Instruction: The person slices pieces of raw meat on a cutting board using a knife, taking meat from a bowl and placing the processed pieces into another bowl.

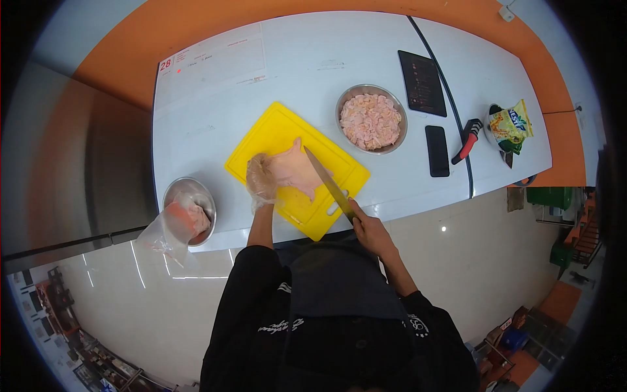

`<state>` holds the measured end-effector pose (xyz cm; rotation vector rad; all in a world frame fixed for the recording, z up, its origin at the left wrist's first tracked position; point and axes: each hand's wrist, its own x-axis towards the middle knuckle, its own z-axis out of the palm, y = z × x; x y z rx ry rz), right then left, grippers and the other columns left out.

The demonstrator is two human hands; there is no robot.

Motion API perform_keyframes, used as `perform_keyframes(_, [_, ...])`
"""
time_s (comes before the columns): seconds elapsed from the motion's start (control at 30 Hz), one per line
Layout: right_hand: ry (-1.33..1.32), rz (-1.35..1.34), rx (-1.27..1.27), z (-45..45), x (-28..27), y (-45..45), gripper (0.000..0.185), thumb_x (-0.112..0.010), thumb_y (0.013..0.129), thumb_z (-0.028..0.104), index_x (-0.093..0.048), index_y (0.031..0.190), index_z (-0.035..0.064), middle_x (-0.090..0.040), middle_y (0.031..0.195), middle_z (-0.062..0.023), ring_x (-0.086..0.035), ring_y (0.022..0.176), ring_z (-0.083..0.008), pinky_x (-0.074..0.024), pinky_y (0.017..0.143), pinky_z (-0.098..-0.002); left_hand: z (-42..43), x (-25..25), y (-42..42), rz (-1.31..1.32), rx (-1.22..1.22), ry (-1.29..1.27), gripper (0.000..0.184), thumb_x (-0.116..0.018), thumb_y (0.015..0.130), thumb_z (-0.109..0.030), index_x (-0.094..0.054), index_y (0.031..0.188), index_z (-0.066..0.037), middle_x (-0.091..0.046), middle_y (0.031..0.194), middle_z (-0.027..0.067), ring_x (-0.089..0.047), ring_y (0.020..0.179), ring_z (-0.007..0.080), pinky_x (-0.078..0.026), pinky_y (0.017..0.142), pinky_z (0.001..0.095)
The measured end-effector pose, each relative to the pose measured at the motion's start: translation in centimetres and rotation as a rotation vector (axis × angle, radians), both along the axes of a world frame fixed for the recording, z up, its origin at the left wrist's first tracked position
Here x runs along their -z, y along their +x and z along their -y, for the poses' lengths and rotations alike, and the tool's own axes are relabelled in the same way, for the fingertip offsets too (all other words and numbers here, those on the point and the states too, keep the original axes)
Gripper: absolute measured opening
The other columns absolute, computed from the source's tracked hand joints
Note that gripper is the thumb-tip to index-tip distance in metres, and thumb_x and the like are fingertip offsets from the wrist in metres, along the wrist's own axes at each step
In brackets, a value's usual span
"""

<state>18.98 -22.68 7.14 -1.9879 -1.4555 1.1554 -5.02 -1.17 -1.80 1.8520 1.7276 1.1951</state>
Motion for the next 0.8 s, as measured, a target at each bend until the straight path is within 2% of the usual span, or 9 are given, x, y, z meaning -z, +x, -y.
perform_keyframes(0.17, [0.02,0.03,-0.031,-0.1,-0.2,0.2,0.056,-0.05,0.096,0.014,-0.036,0.15,0.0206,-0.064,0.085,-0.0302,-0.062,0.081,-0.0484,-0.0484,0.074,-0.0554,-0.5,-1.6,-2.2,-0.186,-0.096,0.062,0.02,-0.069,0.084,-0.008,-0.064,0.103,-0.003,-0.068,0.099,0.0164,-0.065,0.089,0.0359,-0.052,0.079,0.0409])
perform_keyframes(0.37, [0.138,0.057,-0.116,-2.2,-0.6,-0.3,0.055,-0.05,0.096,0.013,-0.038,0.15,0.0199,-0.065,0.085,-0.0266,-0.063,0.078,-0.0454,-0.0493,0.071,-0.0532,5.0,-4.9,0.9,-0.245,0.56,0.077,0.021,-0.066,0.088,-0.014,-0.062,0.106,-0.004,-0.065,0.102,0.0166,-0.063,0.092,0.0362,-0.052,0.08,0.0401])
perform_keyframes(0.47, [0.136,0.129,-0.207,-4.4,-0.6,-0.6,0.055,-0.051,0.096,0.014,-0.039,0.149,0.0199,-0.066,0.087,-0.0255,-0.064,0.078,-0.0437,-0.0503,0.071,-0.0525,5.7,-4.7,1.2,-0.468,0.663,0.089,0.022,-0.067,0.091,-0.018,-0.061,0.108,-0.005,-0.063,0.105,0.0129,-0.063,0.097,0.0272,-0.052,0.079,0.0349])
perform_keyframes(0.53, [0.123,0.201,-0.245,-5.3,0.3,-0.6,0.055,-0.051,0.096,0.015,-0.039,0.149,0.0201,-0.066,0.088,-0.0245,-0.065,0.078,-0.0429,-0.0508,0.072,-0.0523,5.5,4.1,0.5,0.164,0.653,-0.257,0.021,-0.065,0.094,-0.019,-0.061,0.11,-0.006,-0.061,0.107,0.0087,-0.061,0.098,0.0209,-0.052,0.079,0.0319])
perform_keyframes(0.6, [0.133,0.179,-0.246,-5.9,0.1,-0.4,0.054,-0.05,0.096,0.016,-0.039,0.149,0.0205,-0.066,0.088,-0.0249,-0.064,0.078,-0.0435,-0.0509,0.072,-0.0525,4.8,7.2,0.4,0.349,0.647,-0.405,0.02,-0.062,0.097,-0.02,-0.06,0.111,-0.007,-0.06,0.106,0.0046,-0.06,0.098,0.0157,-0.051,0.079,0.0297])
perform_keyframes(0.63, [0.139,0.167,-0.249,-6.1,0.0,-0.3,0.054,-0.05,0.096,0.016,-0.039,0.149,0.0207,-0.066,0.089,-0.0251,-0.064,0.079,-0.0437,-0.0509,0.073,-0.0526,4.1,6.8,0.5,0.213,0.667,-0.387,0.019,-0.061,0.098,-0.021,-0.06,0.111,-0.007,-0.059,0.105,0.0026,-0.059,0.097,0.0136,-0.051,0.078,0.0288])
perform_keyframes(0.7, [0.137,0.145,-0.25,-6.1,0.4,0.0,0.054,-0.051,0.097,0.015,-0.039,0.149,0.0195,-0.065,0.085,-0.0258,-0.064,0.077,-0.0441,-0.0513,0.072,-0.051,4.1,5.9,0.4,0.378,0.673,-0.505,0.017,-0.059,0.099,-0.02,-0.06,0.111,-0.007,-0.059,0.102,0.0019,-0.059,0.095,0.0135,-0.051,0.077,0.0292])
perform_keyframes(0.77, [0.153,0.119,-0.242,-6.0,0.9,0.3,0.054,-0.051,0.097,0.015,-0.039,0.149,0.019,-0.065,0.083,-0.0262,-0.064,0.075,-0.0443,-0.0514,0.071,-0.0499,4.3,3.1,0.9,0.989,0.62,-0.752,0.016,-0.059,0.098,-0.018,-0.06,0.11,-0.007,-0.061,0.1,0.0046,-0.06,0.093,0.0175,-0.051,0.076,0.0315])
perform_keyframes(0.8, [0.168,0.101,-0.235,-5.8,1.3,0.4,0.054,-0.051,0.097,0.014,-0.039,0.149,0.019,-0.064,0.081,-0.0262,-0.064,0.075,-0.0442,-0.0514,0.071,-0.0496,4.3,2.4,0.9,0.538,0.681,-0.529,0.017,-0.06,0.096,-0.016,-0.06,0.11,-0.007,-0.061,0.1,0.0067,-0.061,0.092,0.0206,-0.051,0.076,0.0332])
